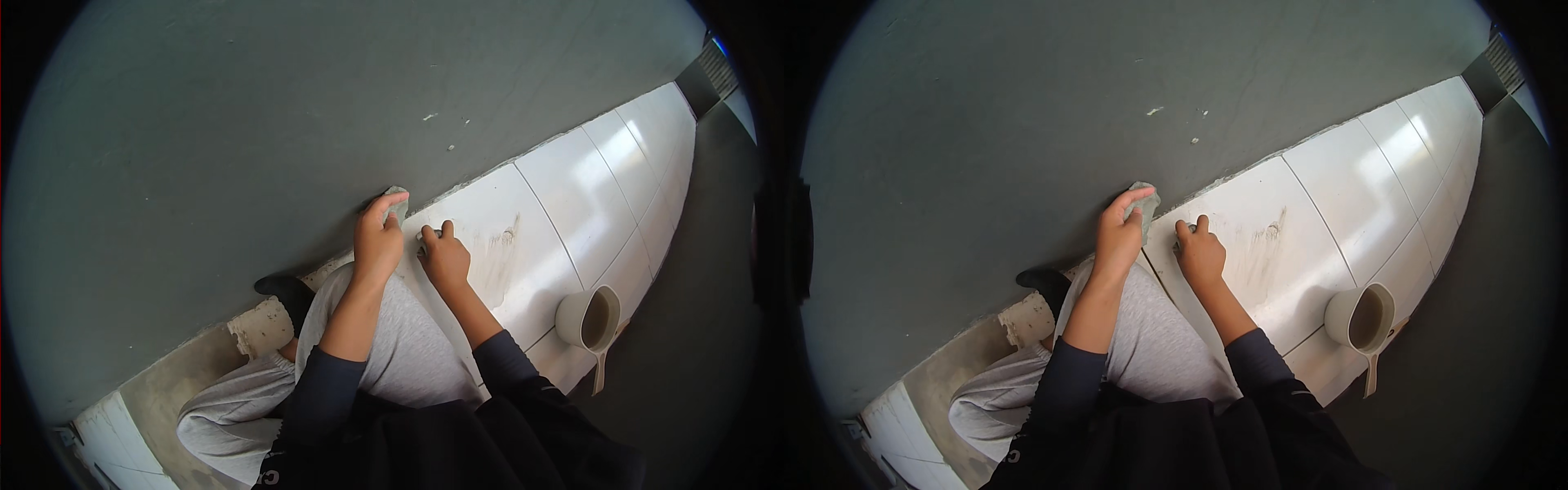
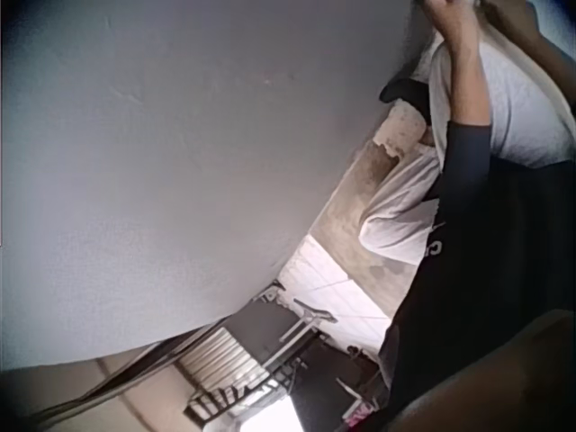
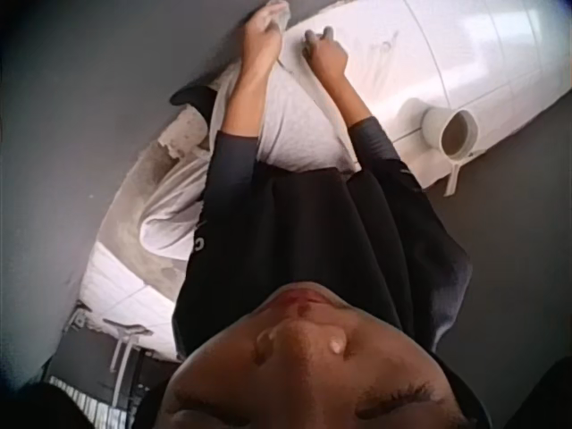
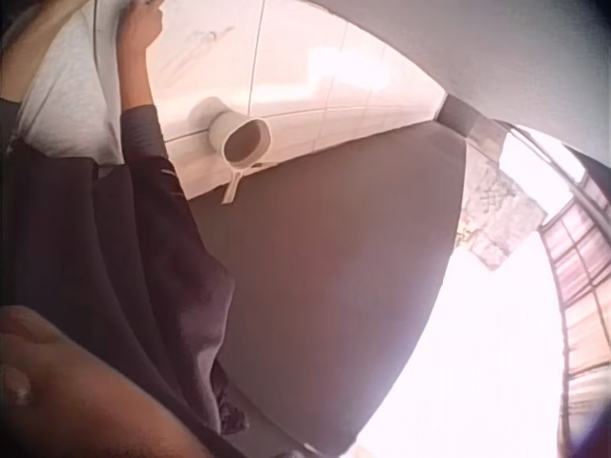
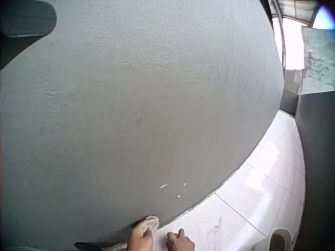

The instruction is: The person applies a gray compound to small holes in a wall by hand, wipes excess away with a cloth, and rinses the cloth in a basin of water.

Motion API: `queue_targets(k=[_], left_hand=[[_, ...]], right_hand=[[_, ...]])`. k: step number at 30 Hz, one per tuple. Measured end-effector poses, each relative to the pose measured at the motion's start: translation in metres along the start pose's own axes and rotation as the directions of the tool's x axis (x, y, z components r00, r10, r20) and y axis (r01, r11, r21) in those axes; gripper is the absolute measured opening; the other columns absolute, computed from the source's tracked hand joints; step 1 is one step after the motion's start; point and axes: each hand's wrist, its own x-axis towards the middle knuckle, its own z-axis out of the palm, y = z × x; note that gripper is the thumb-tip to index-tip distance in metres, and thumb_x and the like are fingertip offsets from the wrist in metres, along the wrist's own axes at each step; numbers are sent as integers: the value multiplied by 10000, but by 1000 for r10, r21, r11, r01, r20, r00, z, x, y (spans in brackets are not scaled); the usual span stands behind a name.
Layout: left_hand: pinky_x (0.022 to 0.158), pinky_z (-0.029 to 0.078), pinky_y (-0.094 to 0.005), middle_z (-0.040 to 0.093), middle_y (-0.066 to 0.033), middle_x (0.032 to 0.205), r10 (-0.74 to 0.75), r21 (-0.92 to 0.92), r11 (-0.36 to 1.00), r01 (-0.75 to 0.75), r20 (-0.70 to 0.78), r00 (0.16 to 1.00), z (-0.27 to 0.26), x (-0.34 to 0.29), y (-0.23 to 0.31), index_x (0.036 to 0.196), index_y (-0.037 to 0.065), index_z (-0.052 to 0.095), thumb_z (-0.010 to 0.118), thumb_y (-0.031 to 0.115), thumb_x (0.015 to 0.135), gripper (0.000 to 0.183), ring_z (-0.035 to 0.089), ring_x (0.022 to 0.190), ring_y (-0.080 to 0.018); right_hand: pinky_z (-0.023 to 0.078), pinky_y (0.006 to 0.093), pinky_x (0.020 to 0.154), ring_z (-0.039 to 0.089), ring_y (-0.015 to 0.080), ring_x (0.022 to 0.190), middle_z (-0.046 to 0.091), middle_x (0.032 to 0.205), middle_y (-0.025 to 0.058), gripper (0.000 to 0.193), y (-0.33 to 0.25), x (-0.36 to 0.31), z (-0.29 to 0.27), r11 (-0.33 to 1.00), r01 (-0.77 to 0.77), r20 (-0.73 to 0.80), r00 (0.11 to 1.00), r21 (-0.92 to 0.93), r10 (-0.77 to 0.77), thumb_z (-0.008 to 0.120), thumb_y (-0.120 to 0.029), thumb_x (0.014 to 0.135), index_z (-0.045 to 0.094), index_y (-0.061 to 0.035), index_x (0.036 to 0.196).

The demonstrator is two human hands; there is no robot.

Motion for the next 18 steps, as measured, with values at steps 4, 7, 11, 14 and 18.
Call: queue_targets(k=[4, 7, 11, 14, 18], left_hand=[[964, 389, -333, 603, -163, 1140, 47, 15, 999, -47, -8, 999, 2, 4, 3, 1071, 28, 616, 418, -79, 826, 333, 537, 1123, -287], [959, 394, -336, 599, -163, 1148, 29, 49, 998, -29, -8, 1000, -4, 5, -3, 1074, 46, 621, 425, -75, 823, 340, 535, 1124, -295], [963, 392, -338, 596, -167, 1153, 84, 43, 996, -84, -12, 996, -5, 4, -7, 1074, 48, 622, 428, -72, 821, 340, 530, 1133, -298], [968, 385, -334, 597, -165, 1158, 11, 11, 1000, -11, -8, 1000, -6, 0, -7, 1076, 40, 621, 422, -64, 832, 331, 531, 1136, -286], [980, 371, -322, 596, -157, 1173, -87, -106, 991, 86, -3, 996, 3, 1, -3, 1091, 30, 616, 401, -48, 861, 325, 528, 1147, -254]], right_hand=[[504, 403, 519, 613, 307, 652, 491, 960, 150, 332, 1, 47, 5, 999, -46, -47, 998, 1, 46, 677, -123, 684, 527, -164, 978], [511, 415, 542, 617, 309, 663, 484, 1013, 163, 379, 2, 32, 0, 999, -42, 25, 999, 15, 42, 686, -145, 689, 522, -180, 1029], [512, 405, 531, 619, 292, 667, 479, 1016, 153, 414, 8, -44, -20, 998, -65, 88, 994, 18, 64, 720, -153, 666, 530, -189, 1032], [506, 389, 512, 613, 274, 653, 479, 986, 137, 420, 9, -72, -20, 997, -79, 118, 990, -8, 79, 746, -150, 638, 538, -183, 1001], [497, 384, 495, 596, 269, 639, 484, 932, 121, 367, 13, -21, -11, 999, -43, -45, 998, -1, 43, 739, -127, 638, 549, -166, 949]])
